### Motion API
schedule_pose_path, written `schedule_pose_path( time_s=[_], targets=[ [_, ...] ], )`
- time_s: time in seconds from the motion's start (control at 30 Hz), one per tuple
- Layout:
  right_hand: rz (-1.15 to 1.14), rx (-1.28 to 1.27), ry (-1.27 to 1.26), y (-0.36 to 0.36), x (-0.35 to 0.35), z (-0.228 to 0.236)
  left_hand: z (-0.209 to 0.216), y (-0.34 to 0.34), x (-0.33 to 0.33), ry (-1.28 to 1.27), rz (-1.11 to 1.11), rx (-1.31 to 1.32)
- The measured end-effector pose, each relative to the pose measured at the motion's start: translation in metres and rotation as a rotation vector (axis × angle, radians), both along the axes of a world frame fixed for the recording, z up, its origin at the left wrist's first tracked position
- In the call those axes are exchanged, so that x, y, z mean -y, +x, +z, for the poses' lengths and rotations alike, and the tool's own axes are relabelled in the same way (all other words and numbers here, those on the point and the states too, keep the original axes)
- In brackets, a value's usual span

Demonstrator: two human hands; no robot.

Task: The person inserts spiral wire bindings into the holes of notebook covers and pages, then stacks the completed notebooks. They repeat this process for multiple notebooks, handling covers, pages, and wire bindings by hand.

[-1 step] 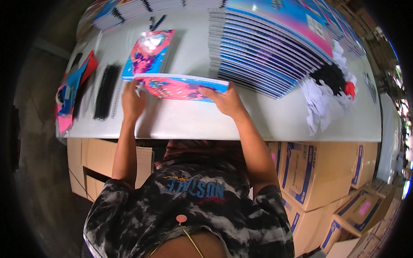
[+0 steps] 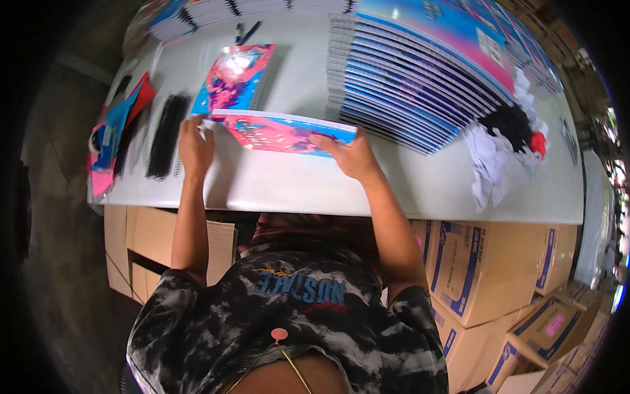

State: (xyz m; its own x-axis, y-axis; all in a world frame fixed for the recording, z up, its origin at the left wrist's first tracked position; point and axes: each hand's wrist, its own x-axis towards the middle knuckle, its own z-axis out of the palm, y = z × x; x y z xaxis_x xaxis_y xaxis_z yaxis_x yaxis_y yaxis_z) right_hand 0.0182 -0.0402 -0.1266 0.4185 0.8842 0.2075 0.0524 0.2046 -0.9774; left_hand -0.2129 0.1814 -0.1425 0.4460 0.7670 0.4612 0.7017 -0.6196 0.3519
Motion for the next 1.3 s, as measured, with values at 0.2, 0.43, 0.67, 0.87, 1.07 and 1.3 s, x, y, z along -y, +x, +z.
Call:
schedule_pose_path(
  time_s=[0.2, 0.43, 0.67, 0.87, 1.07, 1.3],
  targets=[
    [0.071, 0.067, 0.084, -0.001, -0.002, 0.019, 0.001, -0.027, -0.050, -0.041, 0.329, -0.315],
    [-0.040, 0.094, 0.151, 0.000, -0.006, 0.020, 0.048, -0.028, -0.038, -0.662, -0.269, 0.621],
    [-0.071, 0.139, 0.122, -0.003, -0.004, 0.020, 0.075, 0.002, 0.013, -0.751, -0.574, 0.371],
    [-0.083, 0.130, 0.124, -0.004, -0.004, 0.019, 0.085, 0.008, 0.012, -0.783, -0.528, 0.298],
    [-0.031, 0.186, 0.131, 0.000, -0.004, 0.025, 0.107, 0.015, -0.002, -0.902, -0.554, 0.340],
    [-0.033, 0.021, 0.106, -0.006, 0.000, 0.022, 0.133, 0.024, 0.000, -0.206, -0.800, -0.117]
  ],
)
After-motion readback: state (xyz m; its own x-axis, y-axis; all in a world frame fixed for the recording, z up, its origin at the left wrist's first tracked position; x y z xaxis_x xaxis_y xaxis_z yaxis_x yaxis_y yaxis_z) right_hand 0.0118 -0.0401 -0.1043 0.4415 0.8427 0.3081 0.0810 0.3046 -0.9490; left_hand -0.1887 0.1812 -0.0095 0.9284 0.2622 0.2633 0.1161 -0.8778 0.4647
